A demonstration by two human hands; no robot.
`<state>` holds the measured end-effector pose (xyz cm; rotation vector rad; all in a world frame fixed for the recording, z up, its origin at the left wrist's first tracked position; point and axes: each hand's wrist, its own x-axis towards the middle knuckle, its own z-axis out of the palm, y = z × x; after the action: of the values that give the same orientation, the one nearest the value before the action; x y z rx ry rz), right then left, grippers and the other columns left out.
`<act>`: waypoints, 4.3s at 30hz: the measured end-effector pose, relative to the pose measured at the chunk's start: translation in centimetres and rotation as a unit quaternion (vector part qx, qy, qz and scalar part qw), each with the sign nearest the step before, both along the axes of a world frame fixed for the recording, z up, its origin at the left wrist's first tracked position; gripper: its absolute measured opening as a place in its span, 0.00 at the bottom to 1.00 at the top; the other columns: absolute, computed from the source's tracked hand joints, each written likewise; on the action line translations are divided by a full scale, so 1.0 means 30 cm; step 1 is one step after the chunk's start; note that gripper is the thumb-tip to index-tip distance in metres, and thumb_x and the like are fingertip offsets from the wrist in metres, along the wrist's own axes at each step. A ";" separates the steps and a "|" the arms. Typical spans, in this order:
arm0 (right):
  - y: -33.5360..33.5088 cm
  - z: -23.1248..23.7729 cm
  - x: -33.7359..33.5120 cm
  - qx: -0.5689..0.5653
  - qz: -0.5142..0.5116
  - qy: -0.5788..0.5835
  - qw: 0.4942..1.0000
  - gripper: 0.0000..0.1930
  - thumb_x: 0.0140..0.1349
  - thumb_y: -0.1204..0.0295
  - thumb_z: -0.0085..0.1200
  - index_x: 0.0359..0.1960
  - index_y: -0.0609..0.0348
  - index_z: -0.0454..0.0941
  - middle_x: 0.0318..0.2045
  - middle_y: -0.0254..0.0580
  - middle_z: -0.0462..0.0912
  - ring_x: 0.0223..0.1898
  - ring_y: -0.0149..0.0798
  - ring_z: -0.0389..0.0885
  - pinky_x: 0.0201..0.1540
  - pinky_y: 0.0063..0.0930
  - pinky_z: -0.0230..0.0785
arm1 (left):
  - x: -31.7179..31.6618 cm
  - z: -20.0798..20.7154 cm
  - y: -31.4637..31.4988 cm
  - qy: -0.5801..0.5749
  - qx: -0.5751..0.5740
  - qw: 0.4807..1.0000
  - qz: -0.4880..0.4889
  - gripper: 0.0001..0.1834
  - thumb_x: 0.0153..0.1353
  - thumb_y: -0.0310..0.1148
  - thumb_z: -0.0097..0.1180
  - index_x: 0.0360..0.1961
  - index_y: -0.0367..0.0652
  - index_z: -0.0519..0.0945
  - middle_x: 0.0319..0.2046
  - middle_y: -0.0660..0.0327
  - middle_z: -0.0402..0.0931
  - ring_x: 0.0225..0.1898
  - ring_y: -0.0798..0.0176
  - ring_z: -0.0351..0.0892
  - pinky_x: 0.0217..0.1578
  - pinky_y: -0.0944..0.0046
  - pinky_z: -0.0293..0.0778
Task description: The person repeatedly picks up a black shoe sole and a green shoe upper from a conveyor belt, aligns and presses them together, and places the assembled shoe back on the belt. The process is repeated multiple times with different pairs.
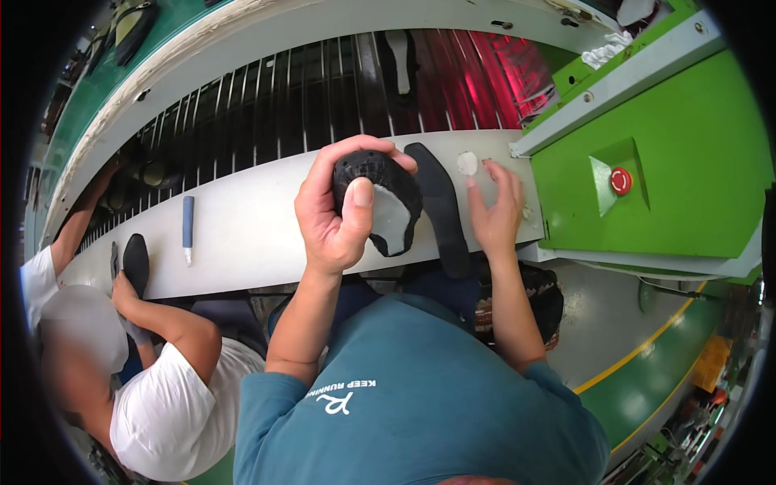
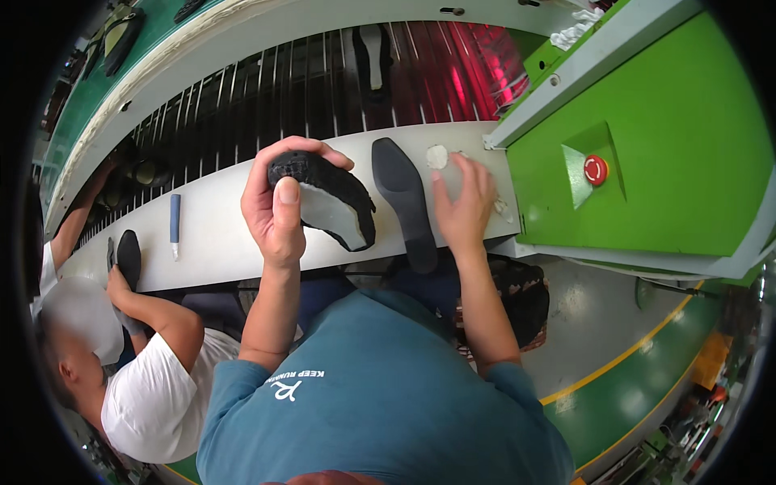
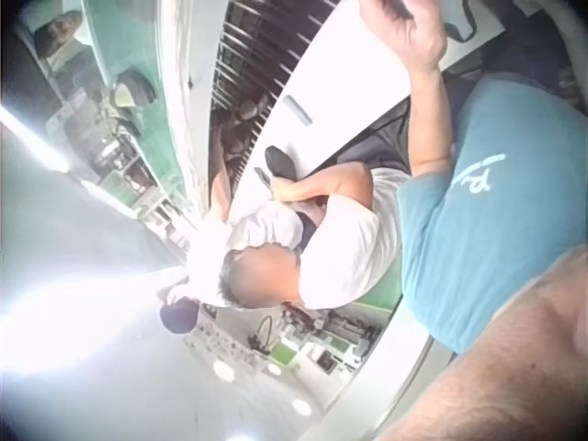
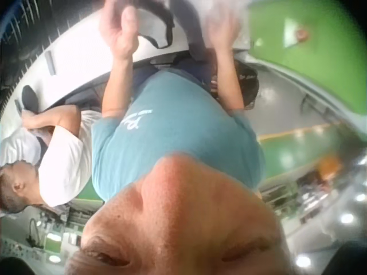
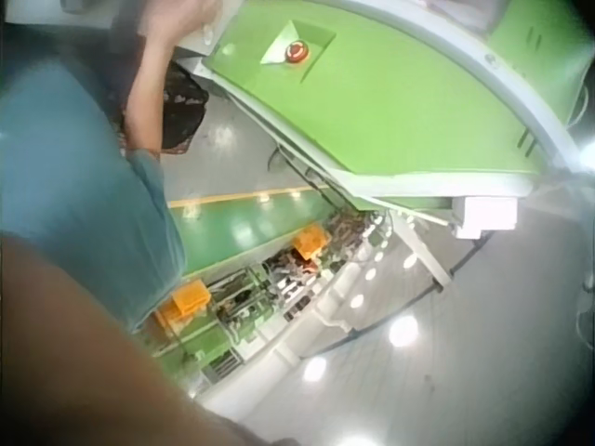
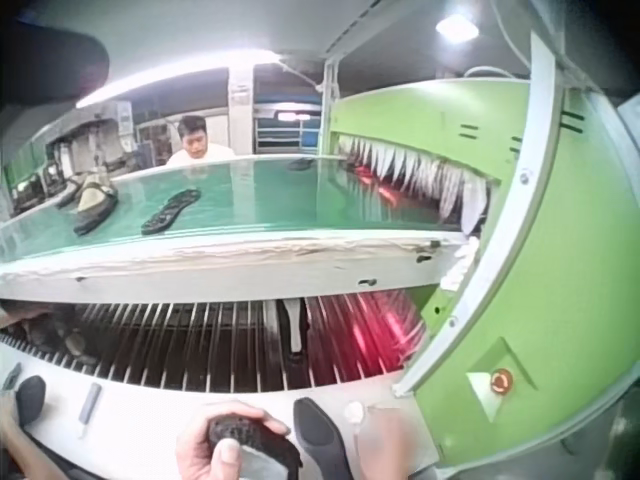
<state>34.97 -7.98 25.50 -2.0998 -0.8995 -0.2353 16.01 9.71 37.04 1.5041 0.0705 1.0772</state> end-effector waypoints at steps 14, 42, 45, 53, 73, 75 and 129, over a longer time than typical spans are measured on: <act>-0.087 0.109 0.126 0.190 0.063 0.179 0.963 0.15 0.79 0.71 0.62 0.61 0.60 0.74 0.39 0.42 0.82 0.35 0.36 0.82 0.41 0.28 0.76 | 0.024 0.005 -0.052 -0.015 0.042 0.999 -0.019 0.18 0.77 0.35 0.59 0.58 0.30 0.81 0.42 0.50 0.91 0.42 0.60 0.91 0.50 0.61 0.85; 0.166 0.706 -0.185 0.476 0.570 0.259 0.618 0.31 0.80 0.32 0.47 0.45 0.50 0.73 0.26 0.27 0.65 0.21 0.29 0.56 0.27 0.29 0.52 | 0.104 0.020 -0.092 -0.009 0.124 0.992 0.008 0.20 0.64 0.33 0.64 0.55 0.34 0.84 0.38 0.51 0.87 0.33 0.51 0.88 0.37 0.58 0.82; 0.179 0.697 -0.206 0.501 0.551 0.234 0.626 0.29 0.80 0.35 0.50 0.42 0.49 0.71 0.25 0.27 0.65 0.20 0.29 0.57 0.26 0.28 0.51 | 0.100 0.026 -0.084 0.027 0.133 0.991 -0.015 0.23 0.64 0.35 0.61 0.55 0.30 0.84 0.41 0.48 0.88 0.35 0.49 0.89 0.40 0.57 0.83; 0.148 0.737 -0.200 0.502 0.513 0.227 0.658 0.26 0.81 0.38 0.51 0.38 0.48 0.70 0.23 0.23 0.66 0.16 0.24 0.58 0.21 0.25 0.51 | 0.107 0.026 -0.091 0.028 0.154 0.988 -0.002 0.18 0.65 0.36 0.63 0.52 0.37 0.84 0.37 0.56 0.89 0.34 0.53 0.90 0.37 0.58 0.83; 0.135 0.738 -0.187 0.509 0.501 0.197 0.672 0.24 0.82 0.44 0.53 0.41 0.53 0.74 0.23 0.25 0.69 0.14 0.22 0.59 0.16 0.24 0.51 | 0.136 0.018 -0.110 -0.008 0.171 0.985 0.027 0.20 0.68 0.39 0.61 0.53 0.35 0.83 0.38 0.54 0.90 0.36 0.51 0.92 0.39 0.56 0.85; 0.133 0.735 -0.184 0.503 0.502 0.192 0.677 0.25 0.81 0.43 0.53 0.41 0.53 0.73 0.23 0.25 0.70 0.14 0.23 0.60 0.17 0.24 0.52 | 0.137 0.016 -0.113 -0.006 0.170 0.985 0.024 0.20 0.67 0.39 0.61 0.54 0.35 0.83 0.39 0.53 0.90 0.36 0.50 0.92 0.40 0.56 0.85; 0.143 0.720 0.026 0.445 0.587 0.308 0.602 0.34 0.80 0.29 0.38 0.47 0.50 0.75 0.22 0.26 0.63 0.17 0.27 0.53 0.22 0.27 0.49 | 0.199 0.072 -0.155 0.073 0.141 0.986 0.056 0.17 0.65 0.25 0.64 0.55 0.38 0.83 0.40 0.54 0.89 0.34 0.52 0.90 0.37 0.59 0.84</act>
<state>35.74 -3.69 47.11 -0.3004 -1.1586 0.6103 21.99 5.06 39.21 1.8523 0.1100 1.0977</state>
